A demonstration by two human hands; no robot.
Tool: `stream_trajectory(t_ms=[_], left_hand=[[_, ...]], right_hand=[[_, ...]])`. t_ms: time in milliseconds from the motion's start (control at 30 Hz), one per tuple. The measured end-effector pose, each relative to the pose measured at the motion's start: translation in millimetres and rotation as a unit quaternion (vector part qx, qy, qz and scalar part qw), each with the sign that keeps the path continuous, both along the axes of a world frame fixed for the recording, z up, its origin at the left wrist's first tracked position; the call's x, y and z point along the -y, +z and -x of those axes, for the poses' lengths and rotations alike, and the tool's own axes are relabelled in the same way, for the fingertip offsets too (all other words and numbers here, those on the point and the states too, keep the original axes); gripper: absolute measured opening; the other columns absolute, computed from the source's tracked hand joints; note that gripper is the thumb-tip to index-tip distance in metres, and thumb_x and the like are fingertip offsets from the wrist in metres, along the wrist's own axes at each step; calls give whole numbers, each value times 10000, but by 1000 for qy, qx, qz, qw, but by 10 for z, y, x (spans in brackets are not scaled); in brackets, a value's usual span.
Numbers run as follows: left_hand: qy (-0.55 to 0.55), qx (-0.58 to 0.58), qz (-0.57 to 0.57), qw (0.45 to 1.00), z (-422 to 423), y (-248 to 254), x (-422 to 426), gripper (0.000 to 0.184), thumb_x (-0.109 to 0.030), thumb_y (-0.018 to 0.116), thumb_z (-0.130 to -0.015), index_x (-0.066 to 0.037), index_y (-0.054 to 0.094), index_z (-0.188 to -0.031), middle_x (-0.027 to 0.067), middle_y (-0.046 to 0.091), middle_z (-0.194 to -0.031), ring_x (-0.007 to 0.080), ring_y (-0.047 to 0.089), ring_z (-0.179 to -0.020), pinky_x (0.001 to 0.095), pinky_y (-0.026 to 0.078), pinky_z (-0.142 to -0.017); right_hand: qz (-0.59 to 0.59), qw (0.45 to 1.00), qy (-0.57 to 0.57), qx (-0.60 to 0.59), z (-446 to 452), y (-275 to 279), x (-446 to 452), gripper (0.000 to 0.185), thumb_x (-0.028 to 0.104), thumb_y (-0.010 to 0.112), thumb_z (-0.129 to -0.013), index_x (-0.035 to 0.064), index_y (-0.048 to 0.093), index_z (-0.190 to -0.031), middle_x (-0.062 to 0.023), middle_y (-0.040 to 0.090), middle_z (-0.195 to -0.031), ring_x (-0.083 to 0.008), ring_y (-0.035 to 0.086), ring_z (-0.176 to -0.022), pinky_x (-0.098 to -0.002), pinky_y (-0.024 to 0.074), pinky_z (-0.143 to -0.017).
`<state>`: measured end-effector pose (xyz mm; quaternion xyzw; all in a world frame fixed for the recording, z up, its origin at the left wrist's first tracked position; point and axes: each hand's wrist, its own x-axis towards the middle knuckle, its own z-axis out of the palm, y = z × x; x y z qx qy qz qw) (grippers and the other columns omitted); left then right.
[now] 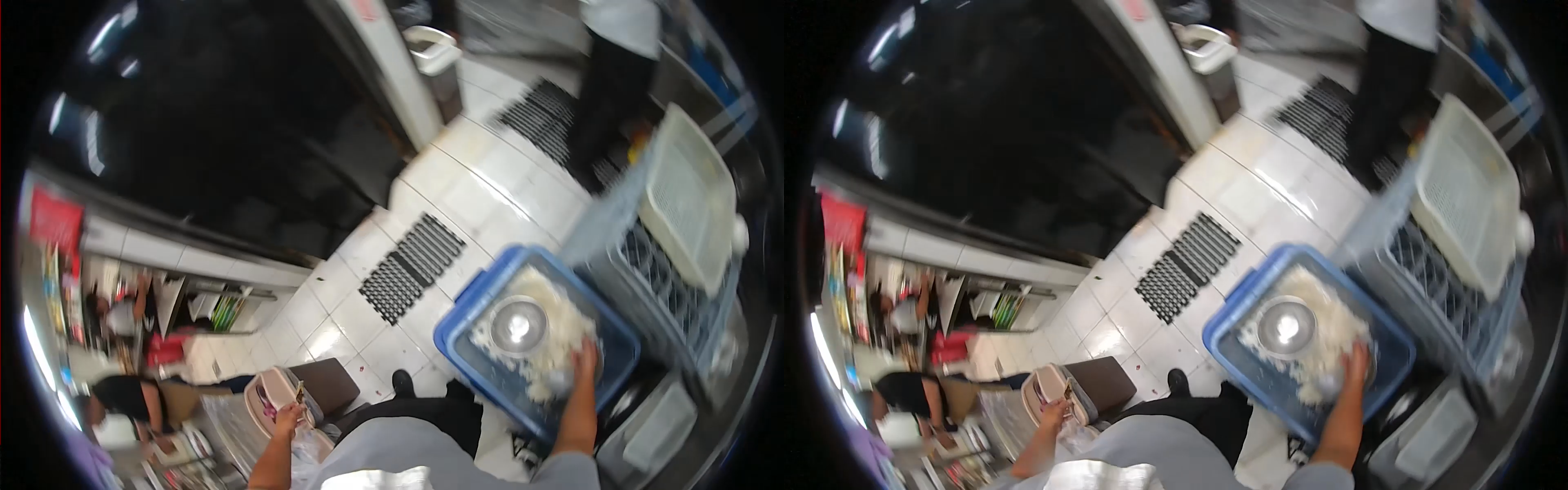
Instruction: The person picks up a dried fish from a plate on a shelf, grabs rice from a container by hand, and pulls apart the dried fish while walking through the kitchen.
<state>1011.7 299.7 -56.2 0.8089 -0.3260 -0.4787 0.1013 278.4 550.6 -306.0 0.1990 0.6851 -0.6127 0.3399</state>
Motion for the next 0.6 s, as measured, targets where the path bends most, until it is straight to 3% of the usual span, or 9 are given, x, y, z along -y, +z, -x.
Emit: stream_trajectory(t_ms=[33, 67, 100, 167, 200, 233, 300, 500, 600], left_hand=[[34, -12, 24, 999, -88, -82, -23, 150, -210, 648, -770, -100, 592, -856, -9, 576, -776, 118, 530, -679, 284, 468, -611], [23, -28, 13, 999, -141, -168, -29, 143, -213, 657, -764, -105, 591, -831, -13, 574, -762, 116, 527, -661, 283, 468, -611], [10, -43, 1, 999, -205, -223, -84, 139, -215, 667, -758, -110, 591, -807, -16, 572, -748, 114, 523, -642, 282, 469, -610], [58, -60, 33, 996, -52, -188, -97, 146, -217, 679, -748, -114, 585, -794, -24, 554, -721, 110, 518, -630, 281, 464, -602], [76, -64, 37, 994, 0, -154, -151, 155, -219, 691, -739, -118, 580, -781, -32, 537, -695, 105, 512, -619, 280, 459, -594], [101, -72, 52, 991, -7, -192, -190, 155, -219, 691, -739, -118, 580, -781, -32, 537, -695, 105, 512, -619, 280, 459, -594], [103, -72, 44, 991, -100, -364, -182, 176, -225, 710, -721, -118, 578, -770, -29, 542, -704, 97, 517, -638, 281, 450, -580], [129, -131, 93, 978, -474, -931, -185, 189, -239, 706, -719, -99, 605, -796, 6, 558, -707, 103, 537, -664, 304, 453, -558], [133, -117, 187, 966, -602, -1180, -252, 223, -279, 687, -718, -86, 646, -822, 18, 560, -642, 137, 542, -595, 314, 454, -541]], right_hand=[[142, 981, -120, 60, -86, 102, -33, 244, 250, 600, -801, 126, 574, -1009, -29, 583, -869, -156, 562, -694, -263, 500, -629], [268, 953, -112, 82, -98, 104, -108, 220, 227, 591, -798, 127, 576, -994, -27, 592, -864, -156, 567, -708, -254, 497, -626], [302, 945, -87, 91, -141, 288, -139, 322, 198, 562, -789, 69, 573, -1084, -29, 589, -1022, -133, 552, -865, -246, 465, -672], [399, 909, -48, 108, -158, 405, -233, 313, 279, 489, -836, 89, 585, -1066, -15, 623, -939, -156, 584, -739, -257, 483, -583], [375, 917, -99, 93, -317, 895, -10, 331, 323, 450, -857, 108, 578, -1073, -14, 630, -895, -175, 583, -668, -272, 484, -537], [427, 898, -49, 96, -185, 774, -78, 362, 366, 421, -871, 118, 563, -1093, -11, 628, -901, -174, 576, -653, -272, 480, -523], [624, 762, 115, 126, -239, 1445, 280, 336, 359, 454, -909, 68, 576, -1024, -56, 623, -915, -160, 592, -743, -257, 501, -589], [592, 767, 159, 188, 25, 1723, 1230, 202, 264, 563, -847, 73, 619, -883, -125, 603, -912, -211, 582, -757, -382, 492, -679], [535, 758, 263, 264, -721, 2071, 2239, 247, 272, 512, -876, 59, 608, -956, -113, 616, -888, -221, 584, -771, -377, 496, -707]])
